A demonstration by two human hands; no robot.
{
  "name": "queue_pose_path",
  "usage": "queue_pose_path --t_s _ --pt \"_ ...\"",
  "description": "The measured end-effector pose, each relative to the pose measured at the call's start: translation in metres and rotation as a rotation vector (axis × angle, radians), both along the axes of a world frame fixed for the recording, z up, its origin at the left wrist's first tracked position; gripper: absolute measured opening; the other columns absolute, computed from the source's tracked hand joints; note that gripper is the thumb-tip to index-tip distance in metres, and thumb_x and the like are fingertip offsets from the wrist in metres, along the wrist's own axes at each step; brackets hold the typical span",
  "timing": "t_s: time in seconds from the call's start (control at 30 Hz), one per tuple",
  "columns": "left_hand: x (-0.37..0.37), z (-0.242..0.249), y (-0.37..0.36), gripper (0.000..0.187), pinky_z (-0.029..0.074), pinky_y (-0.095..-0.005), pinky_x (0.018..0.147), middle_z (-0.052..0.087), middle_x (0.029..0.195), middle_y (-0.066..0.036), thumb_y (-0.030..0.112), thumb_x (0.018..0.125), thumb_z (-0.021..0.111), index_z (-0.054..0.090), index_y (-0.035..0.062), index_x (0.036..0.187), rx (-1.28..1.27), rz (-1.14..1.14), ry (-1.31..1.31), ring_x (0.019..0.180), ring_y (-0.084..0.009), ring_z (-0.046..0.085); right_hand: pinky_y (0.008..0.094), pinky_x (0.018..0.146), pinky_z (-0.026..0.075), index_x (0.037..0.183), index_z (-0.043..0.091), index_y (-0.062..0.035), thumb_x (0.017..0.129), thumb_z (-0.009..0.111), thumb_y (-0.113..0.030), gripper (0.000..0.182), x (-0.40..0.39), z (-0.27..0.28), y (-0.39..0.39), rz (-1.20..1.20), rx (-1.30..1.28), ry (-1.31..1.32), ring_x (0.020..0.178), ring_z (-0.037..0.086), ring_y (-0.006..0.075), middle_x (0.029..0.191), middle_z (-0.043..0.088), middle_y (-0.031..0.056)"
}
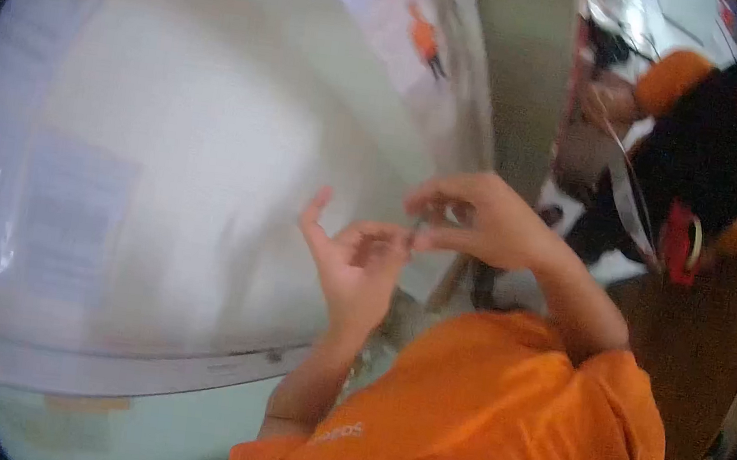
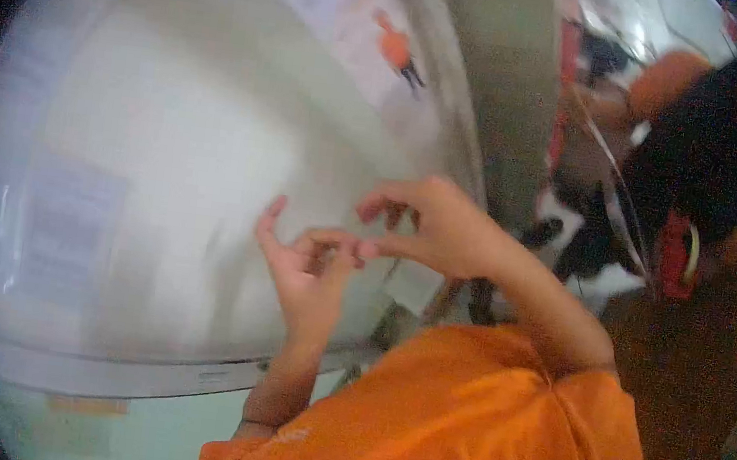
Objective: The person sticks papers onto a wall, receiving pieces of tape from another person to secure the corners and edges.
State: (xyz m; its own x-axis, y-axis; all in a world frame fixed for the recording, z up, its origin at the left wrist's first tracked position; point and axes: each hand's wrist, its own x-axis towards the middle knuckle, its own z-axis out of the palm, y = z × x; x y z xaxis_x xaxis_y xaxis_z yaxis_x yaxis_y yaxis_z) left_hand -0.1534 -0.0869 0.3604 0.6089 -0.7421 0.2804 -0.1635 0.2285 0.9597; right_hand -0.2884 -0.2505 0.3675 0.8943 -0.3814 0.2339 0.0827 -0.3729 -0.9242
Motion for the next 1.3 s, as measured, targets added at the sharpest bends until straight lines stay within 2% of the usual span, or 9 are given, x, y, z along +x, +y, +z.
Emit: queue_pose_path --t_s 0.07,0.2,0.47,0.63,0.83,0.93,1.07,1.23,1.3 --pt "0.005 0.005 0.008 0.090 0.059 -0.0301 0.074 0.070 0.092 -0.011 -0.004 0.088 0.076 0.013 0.0064 0.153 0.026 0.051 0.000 0.080 -0.0170 0.068 0.0346 0.080 0.054 0.109 0.073 -0.0018 0.084 0.085 -0.023 0.035 0.019 -0.005 -0.005 0.094 -0.042 -0.044 0.084 0.068 0.0201 0.096 0.075 0.0119" --pt "0.028 0.008 0.027 0.092 0.058 -0.0292 0.075 0.071 0.093 -0.011 -0.004 0.089 0.076 0.011 0.0067 0.152 -0.091 0.135 -0.081 0.081 -0.0170 0.069 0.0340 0.081 0.054 0.105 0.072 -0.0008 0.088 0.080 -0.019 0.026 0.043 0.014 0.005 0.179 0.051 0.051 0.085 0.070 0.0192 0.093 0.075 0.0133" --pt "0.054 0.044 0.038 0.086 0.058 -0.0290 0.082 0.072 0.095 -0.013 -0.005 0.091 0.073 0.011 0.0047 0.149 -0.279 0.413 -0.323 0.085 -0.0155 0.070 0.0342 0.077 0.053 0.103 0.066 0.0007 0.095 0.074 -0.016 0.021 0.103 0.082 0.014 0.325 -0.249 -0.079 0.080 0.066 0.0162 0.087 0.071 0.0108" --pt "0.065 0.064 0.034 0.081 0.059 -0.0333 0.085 0.070 0.096 -0.013 -0.004 0.094 0.070 0.013 0.0068 0.150 -0.378 0.563 -0.284 0.086 -0.0185 0.071 0.0281 0.075 0.051 0.104 0.063 -0.0017 0.093 0.077 -0.009 0.019 0.123 0.082 0.019 0.294 -0.053 -0.252 0.080 0.059 0.0078 0.085 0.065 0.0015" --pt "0.072 0.087 0.029 0.077 0.063 -0.0452 0.087 0.067 0.104 -0.012 -0.004 0.097 0.065 0.012 0.0099 0.152 -0.509 0.733 -0.042 0.091 -0.0243 0.070 0.0262 0.073 0.048 0.108 0.067 -0.0046 0.090 0.079 -0.009 0.022 0.136 0.052 0.006 0.197 0.228 -0.307 0.084 0.059 0.0081 0.095 0.067 -0.0001" --pt "0.070 0.084 0.019 0.081 0.062 -0.0445 0.088 0.068 0.104 -0.015 -0.003 0.096 0.067 0.008 0.0088 0.150 -0.469 0.699 -0.083 0.091 -0.0232 0.070 0.0283 0.072 0.048 0.112 0.069 -0.0053 0.087 0.082 -0.014 0.030 0.154 0.052 0.004 0.246 0.099 -0.591 0.083 0.060 0.0117 0.103 0.071 0.0022" --pt "0.070 0.070 0.001 0.082 0.063 -0.0392 0.084 0.069 0.102 -0.014 -0.003 0.096 0.067 0.007 0.0081 0.151 -0.371 0.691 -0.262 0.089 -0.0214 0.071 0.0269 0.075 0.048 0.115 0.070 -0.0042 0.085 0.082 -0.010 0.033 0.163 0.083 -0.007 0.250 -0.091 -0.604 0.084 0.058 0.0100 0.104 0.071 0.0042" --pt "0.078 0.066 0.000 0.083 0.064 -0.0369 0.083 0.070 0.101 -0.014 -0.005 0.095 0.067 0.007 0.0072 0.152 -0.391 0.721 -0.337 0.087 -0.0195 0.070 0.0262 0.072 0.048 0.100 0.074 -0.0030 0.086 0.081 -0.011 0.018 0.177 0.094 -0.012 0.402 -0.086 -0.269 0.076 0.058 0.0083 0.084 0.071 0.0028" --pt "0.084 0.065 0.002 0.092 0.058 -0.0274 0.077 0.072 0.097 -0.015 -0.008 0.091 0.071 0.004 0.0081 0.152 -0.382 0.739 -0.403 0.086 -0.0178 0.071 0.0262 0.071 0.048 0.098 0.073 -0.0021 0.086 0.081 -0.010 0.016 0.182 0.093 -0.014 0.430 -0.088 -0.272 0.075 0.059 0.0080 0.083 0.071 0.0028"
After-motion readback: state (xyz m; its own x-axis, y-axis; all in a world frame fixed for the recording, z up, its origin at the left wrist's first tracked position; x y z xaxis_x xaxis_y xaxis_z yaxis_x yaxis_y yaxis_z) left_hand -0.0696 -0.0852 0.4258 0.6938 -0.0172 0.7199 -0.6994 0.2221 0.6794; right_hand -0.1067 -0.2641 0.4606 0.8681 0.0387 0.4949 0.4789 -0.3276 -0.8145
